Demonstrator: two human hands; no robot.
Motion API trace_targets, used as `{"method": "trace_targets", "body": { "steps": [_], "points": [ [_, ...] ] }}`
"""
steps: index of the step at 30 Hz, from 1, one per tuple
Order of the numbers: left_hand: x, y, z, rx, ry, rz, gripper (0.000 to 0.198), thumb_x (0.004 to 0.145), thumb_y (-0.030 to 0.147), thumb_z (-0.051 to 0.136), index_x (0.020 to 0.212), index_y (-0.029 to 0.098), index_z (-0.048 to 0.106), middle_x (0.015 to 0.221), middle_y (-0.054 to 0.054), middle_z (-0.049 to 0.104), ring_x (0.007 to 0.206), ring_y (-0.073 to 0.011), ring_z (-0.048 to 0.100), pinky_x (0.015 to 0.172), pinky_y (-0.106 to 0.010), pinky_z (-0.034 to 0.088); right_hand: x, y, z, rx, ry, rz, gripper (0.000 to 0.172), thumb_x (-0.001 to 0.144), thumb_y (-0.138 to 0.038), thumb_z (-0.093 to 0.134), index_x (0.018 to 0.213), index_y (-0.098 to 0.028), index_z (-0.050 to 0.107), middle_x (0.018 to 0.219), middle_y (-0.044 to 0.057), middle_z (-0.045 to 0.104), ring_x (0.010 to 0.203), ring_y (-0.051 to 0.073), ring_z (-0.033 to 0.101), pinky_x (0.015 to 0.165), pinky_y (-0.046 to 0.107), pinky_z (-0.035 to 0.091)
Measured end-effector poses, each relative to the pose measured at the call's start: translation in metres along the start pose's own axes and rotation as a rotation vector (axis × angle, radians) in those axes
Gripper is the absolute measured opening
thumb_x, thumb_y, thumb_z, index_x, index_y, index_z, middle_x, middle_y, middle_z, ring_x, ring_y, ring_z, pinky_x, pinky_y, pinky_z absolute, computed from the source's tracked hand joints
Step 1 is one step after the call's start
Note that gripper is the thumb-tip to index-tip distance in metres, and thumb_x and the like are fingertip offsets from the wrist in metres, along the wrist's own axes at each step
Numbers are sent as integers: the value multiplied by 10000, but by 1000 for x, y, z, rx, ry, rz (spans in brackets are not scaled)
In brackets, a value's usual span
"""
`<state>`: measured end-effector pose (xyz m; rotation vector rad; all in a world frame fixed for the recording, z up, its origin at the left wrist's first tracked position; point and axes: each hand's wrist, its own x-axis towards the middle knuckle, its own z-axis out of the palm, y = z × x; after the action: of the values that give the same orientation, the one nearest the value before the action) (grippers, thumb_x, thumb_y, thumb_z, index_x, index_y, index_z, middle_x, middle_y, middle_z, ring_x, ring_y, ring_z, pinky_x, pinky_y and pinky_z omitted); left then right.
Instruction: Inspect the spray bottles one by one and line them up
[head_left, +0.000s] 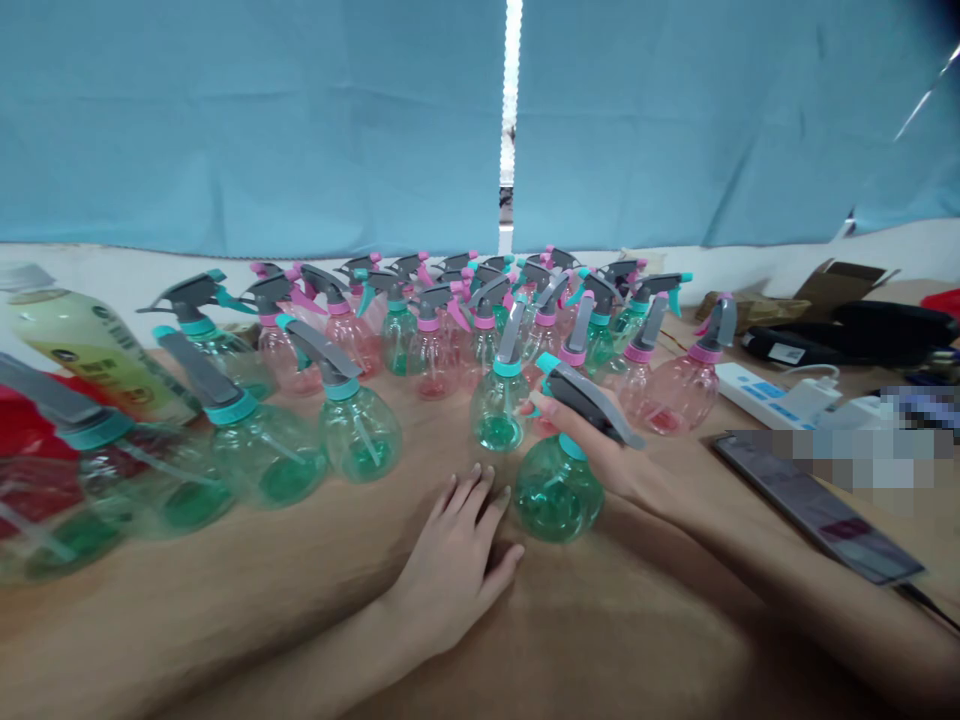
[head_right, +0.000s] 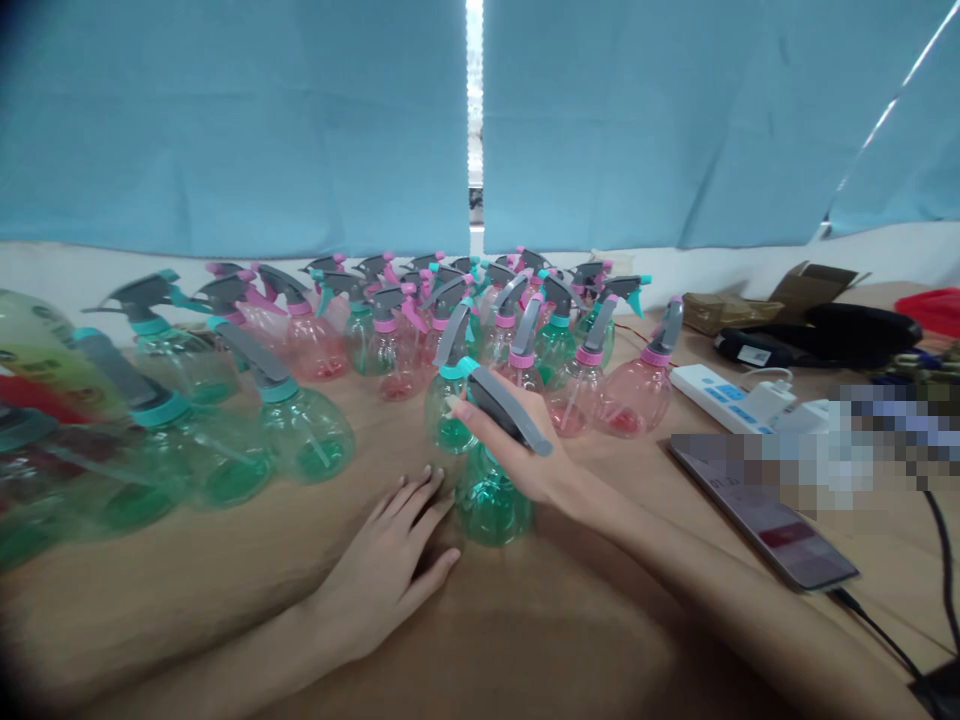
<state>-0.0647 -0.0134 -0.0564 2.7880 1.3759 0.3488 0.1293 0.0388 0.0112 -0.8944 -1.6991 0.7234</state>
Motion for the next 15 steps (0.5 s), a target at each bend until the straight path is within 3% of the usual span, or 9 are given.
{"method": "trace_targets", "body": {
  "steps": [15],
  "points": [
    [-1,0,0,22,10,7,479,925,405,483,1307,116,500,1414,-171,475,1335,-322,396,1064,-532,363,0,5,-1,17,-4,1,276,868,-481,563,779,-224,607,681,-14,554,620,140,504,561,280,417]
  ]
}}
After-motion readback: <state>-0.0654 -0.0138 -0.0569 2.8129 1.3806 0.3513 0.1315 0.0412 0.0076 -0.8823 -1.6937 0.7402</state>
